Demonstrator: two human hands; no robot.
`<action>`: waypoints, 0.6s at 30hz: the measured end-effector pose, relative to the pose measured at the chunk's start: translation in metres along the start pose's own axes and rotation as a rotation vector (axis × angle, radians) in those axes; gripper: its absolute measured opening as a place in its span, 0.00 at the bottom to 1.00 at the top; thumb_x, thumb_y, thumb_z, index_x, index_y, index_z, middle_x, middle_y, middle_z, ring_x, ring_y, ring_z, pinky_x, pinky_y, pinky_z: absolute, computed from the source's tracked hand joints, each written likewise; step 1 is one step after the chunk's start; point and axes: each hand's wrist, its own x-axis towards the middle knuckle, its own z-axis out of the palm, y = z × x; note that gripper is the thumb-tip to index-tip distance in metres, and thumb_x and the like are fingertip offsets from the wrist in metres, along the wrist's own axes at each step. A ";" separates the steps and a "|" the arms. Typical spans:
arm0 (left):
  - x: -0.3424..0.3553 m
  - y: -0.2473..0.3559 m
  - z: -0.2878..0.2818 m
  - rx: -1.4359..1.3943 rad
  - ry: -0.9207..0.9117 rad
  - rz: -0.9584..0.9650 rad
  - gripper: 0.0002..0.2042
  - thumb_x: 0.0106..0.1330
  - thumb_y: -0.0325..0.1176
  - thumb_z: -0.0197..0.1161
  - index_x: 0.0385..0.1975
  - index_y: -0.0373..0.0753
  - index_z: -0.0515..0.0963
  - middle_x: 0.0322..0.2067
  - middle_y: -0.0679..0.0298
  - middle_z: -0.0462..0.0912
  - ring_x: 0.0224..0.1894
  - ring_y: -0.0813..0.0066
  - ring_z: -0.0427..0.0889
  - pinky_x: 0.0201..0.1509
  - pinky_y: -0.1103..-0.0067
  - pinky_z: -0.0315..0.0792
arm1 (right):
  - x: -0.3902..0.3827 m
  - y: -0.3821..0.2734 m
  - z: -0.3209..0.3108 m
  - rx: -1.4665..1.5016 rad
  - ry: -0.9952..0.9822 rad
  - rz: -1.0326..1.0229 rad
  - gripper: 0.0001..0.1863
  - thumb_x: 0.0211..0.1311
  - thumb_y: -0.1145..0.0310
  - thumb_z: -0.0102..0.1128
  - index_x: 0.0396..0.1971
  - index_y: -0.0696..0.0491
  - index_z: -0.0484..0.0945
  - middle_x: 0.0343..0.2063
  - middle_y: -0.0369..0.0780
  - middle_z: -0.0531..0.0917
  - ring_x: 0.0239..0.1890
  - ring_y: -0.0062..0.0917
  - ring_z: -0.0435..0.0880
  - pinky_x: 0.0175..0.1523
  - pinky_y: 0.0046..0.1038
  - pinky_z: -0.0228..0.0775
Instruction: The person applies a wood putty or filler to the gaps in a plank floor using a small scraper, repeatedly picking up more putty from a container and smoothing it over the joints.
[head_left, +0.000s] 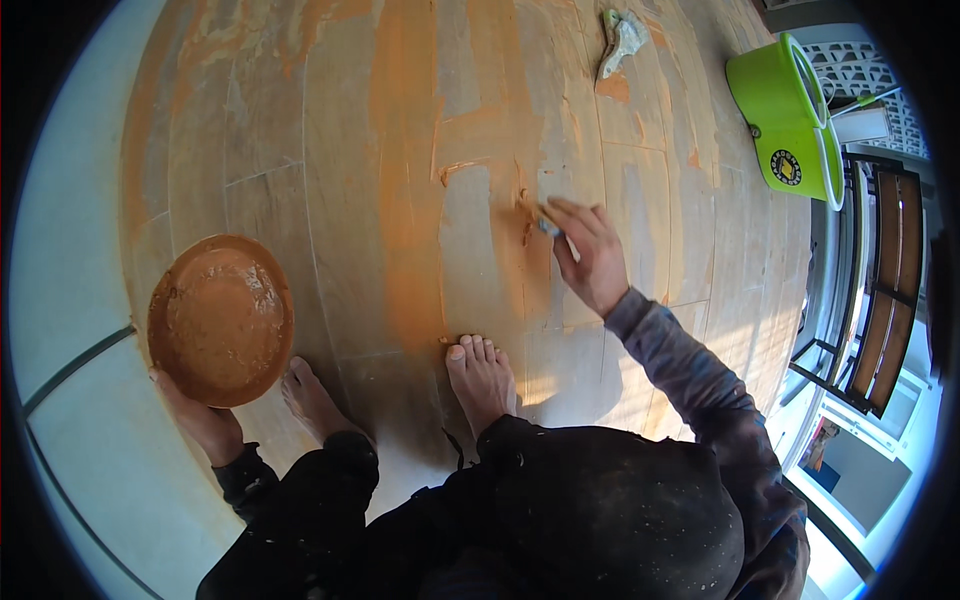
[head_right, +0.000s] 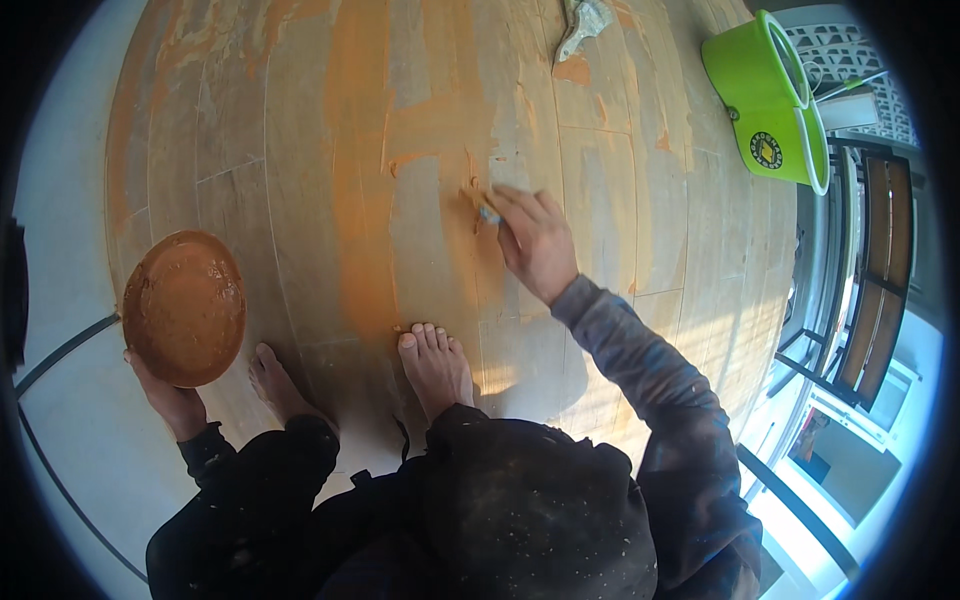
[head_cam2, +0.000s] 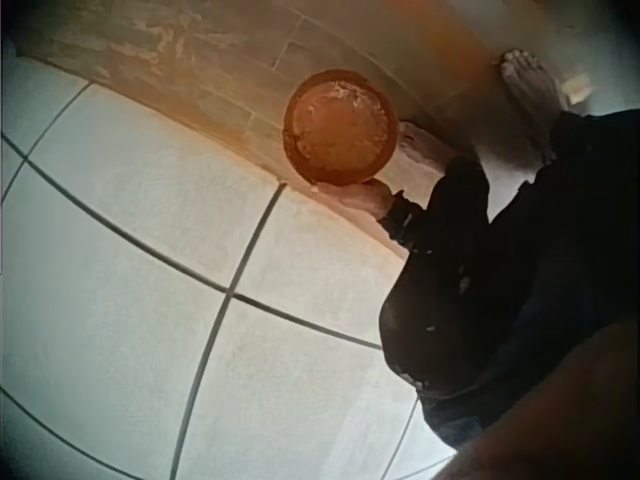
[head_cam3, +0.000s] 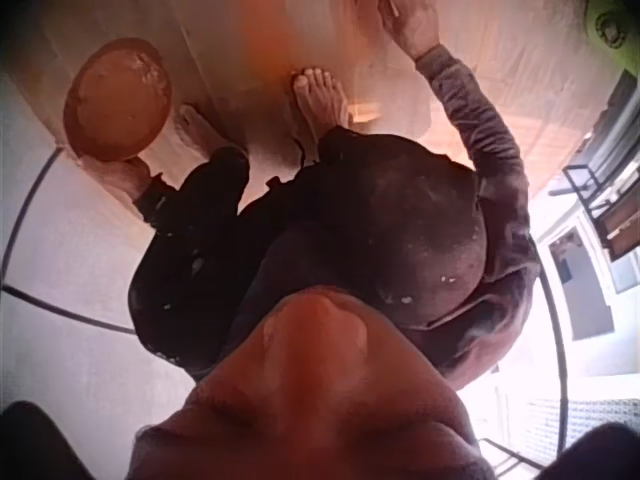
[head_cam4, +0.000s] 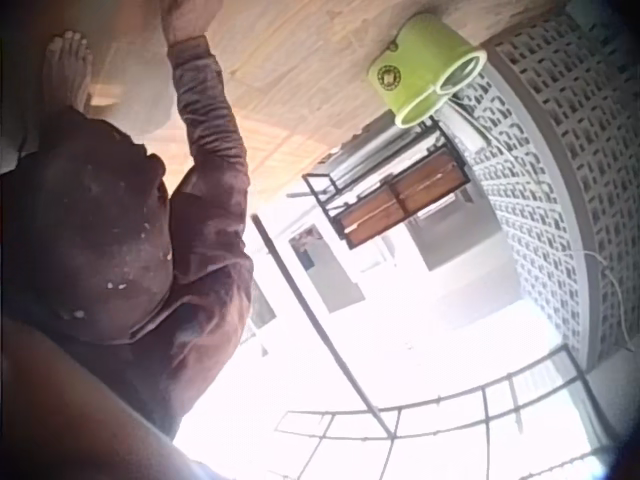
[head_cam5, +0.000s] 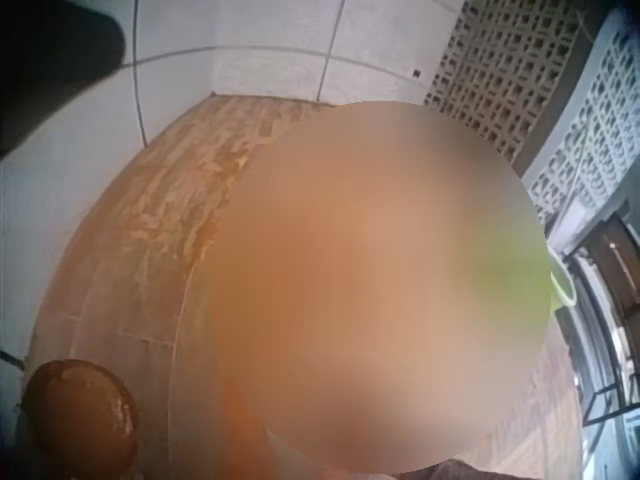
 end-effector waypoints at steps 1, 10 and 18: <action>0.003 -0.004 0.005 -0.001 -0.022 -0.008 0.30 0.84 0.54 0.35 0.74 0.38 0.60 0.72 0.58 0.65 0.73 0.64 0.65 0.77 0.66 0.59 | 0.029 0.020 0.010 -0.042 0.048 0.015 0.24 0.52 0.83 0.61 0.52 0.58 0.80 0.51 0.44 0.84 0.45 0.40 0.80 0.50 0.36 0.74; 0.005 -0.008 0.011 -0.017 -0.027 -0.046 0.29 0.84 0.53 0.35 0.74 0.38 0.59 0.71 0.58 0.66 0.73 0.66 0.65 0.76 0.66 0.61 | -0.150 -0.065 0.014 -0.004 -0.369 0.007 0.29 0.51 0.74 0.63 0.58 0.59 0.79 0.50 0.43 0.79 0.51 0.39 0.77 0.55 0.36 0.73; 0.015 -0.019 0.006 0.469 -0.125 0.264 0.29 0.84 0.54 0.38 0.68 0.35 0.66 0.67 0.57 0.71 0.70 0.67 0.70 0.73 0.70 0.64 | -0.121 -0.057 0.018 0.061 -0.155 0.298 0.31 0.48 0.76 0.69 0.59 0.58 0.78 0.42 0.44 0.78 0.44 0.40 0.77 0.49 0.37 0.73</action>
